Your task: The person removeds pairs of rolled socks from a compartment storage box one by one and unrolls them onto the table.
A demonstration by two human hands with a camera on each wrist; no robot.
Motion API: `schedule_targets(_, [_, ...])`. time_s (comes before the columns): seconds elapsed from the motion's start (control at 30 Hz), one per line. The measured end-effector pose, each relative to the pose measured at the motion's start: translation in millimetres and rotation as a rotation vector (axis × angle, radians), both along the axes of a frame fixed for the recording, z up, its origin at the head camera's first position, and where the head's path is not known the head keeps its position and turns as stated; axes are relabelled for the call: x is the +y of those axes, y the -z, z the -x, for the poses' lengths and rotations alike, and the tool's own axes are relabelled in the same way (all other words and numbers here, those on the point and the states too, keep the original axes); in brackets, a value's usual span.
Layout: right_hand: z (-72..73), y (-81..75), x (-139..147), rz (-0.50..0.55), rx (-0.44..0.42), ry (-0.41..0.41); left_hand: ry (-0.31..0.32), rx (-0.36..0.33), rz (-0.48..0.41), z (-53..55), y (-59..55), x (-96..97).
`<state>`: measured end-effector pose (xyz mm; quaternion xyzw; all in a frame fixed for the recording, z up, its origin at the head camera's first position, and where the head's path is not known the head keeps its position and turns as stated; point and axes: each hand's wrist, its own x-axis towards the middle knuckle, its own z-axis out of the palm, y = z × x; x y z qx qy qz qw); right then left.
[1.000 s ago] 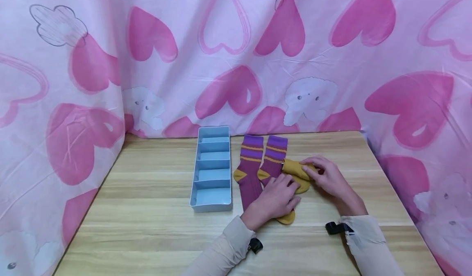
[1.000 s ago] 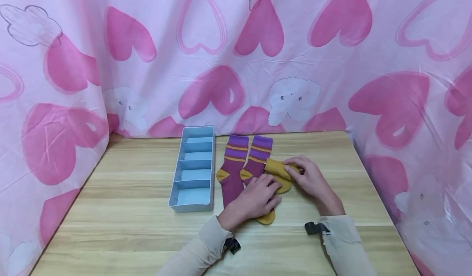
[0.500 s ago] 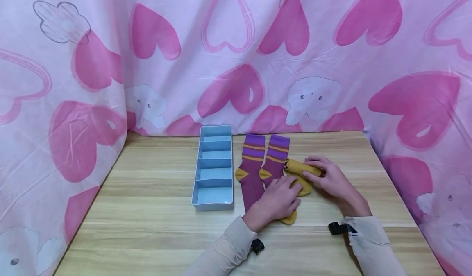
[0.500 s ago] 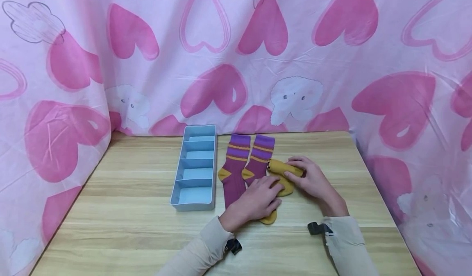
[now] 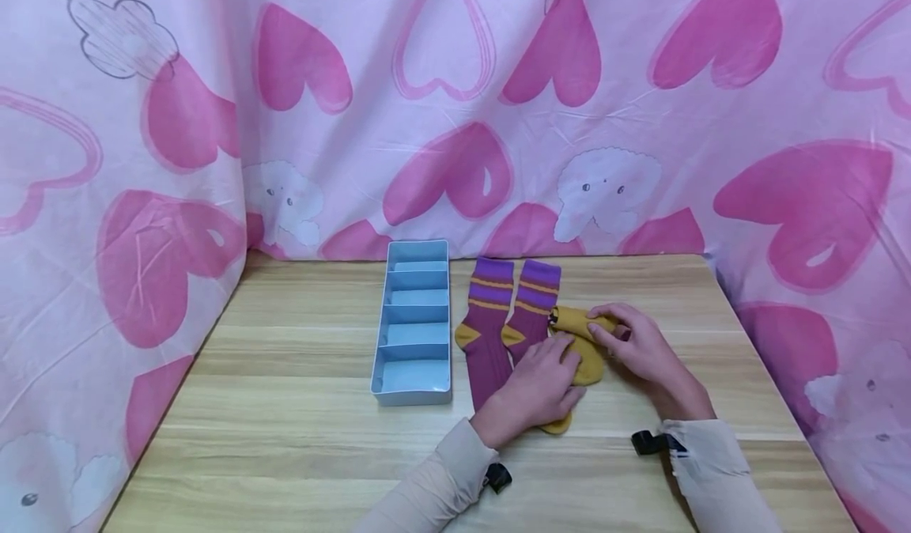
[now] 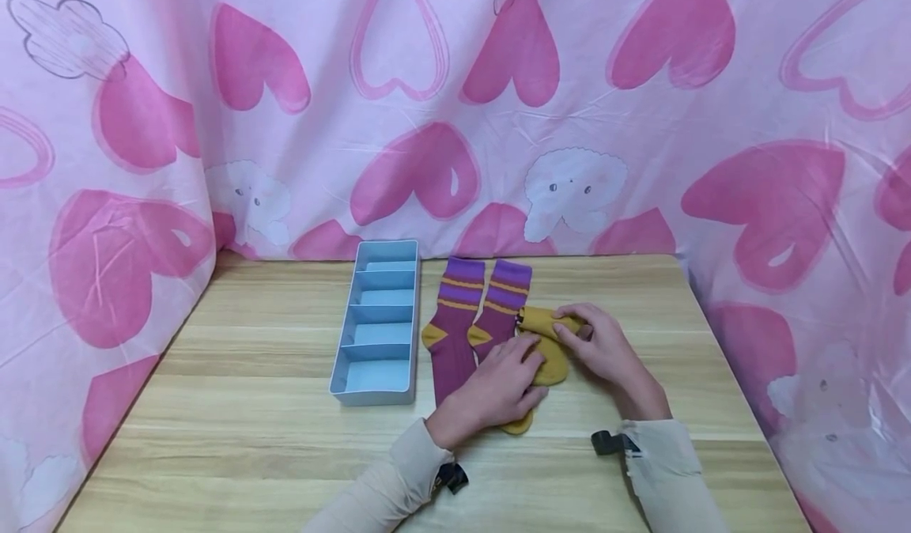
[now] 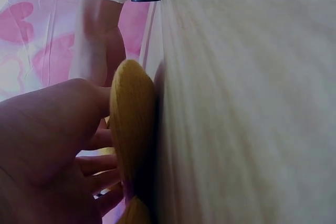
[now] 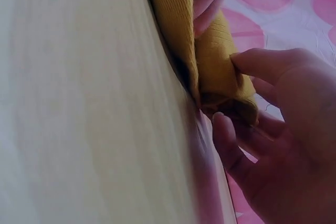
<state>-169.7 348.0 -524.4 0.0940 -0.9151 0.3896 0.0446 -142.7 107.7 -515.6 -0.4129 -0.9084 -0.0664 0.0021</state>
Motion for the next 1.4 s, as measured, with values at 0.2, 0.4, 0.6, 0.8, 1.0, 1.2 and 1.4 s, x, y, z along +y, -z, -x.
schedule_targets(0.2, [-3.3,0.4,4,-0.056,-0.077,-0.002,0.021,-0.024,-0.033,0.4,2.2,-1.4])
schedule_targets(0.4, [-3.2,3.3,8,-0.115,-0.045,0.005,0.041,-0.004,-0.040,-3.1,2.3,0.2])
schedule_targets(0.6, [-0.7,5.3,6,-0.064,-0.015,0.022,0.034,0.003,-0.026,-3.1,0.4,-1.3])
schedule_targets(0.8, [0.3,3.0,3,-0.029,0.073,0.033,0.041,-0.001,-0.028,-2.9,-1.9,-2.9])
schedule_targets(1.0, [0.7,0.5,1,-0.096,0.094,0.055,0.044,-0.012,-0.017,-1.4,-3.5,-3.1])
schedule_targets(1.2, [2.3,0.6,1,-0.090,0.023,0.063,0.045,-0.016,-0.016,1.3,-3.1,-1.5])
schedule_targets(1.4, [3.2,2.0,-2,-0.108,0.026,0.060,0.048,-0.033,-0.016,3.3,-3.2,-1.7])
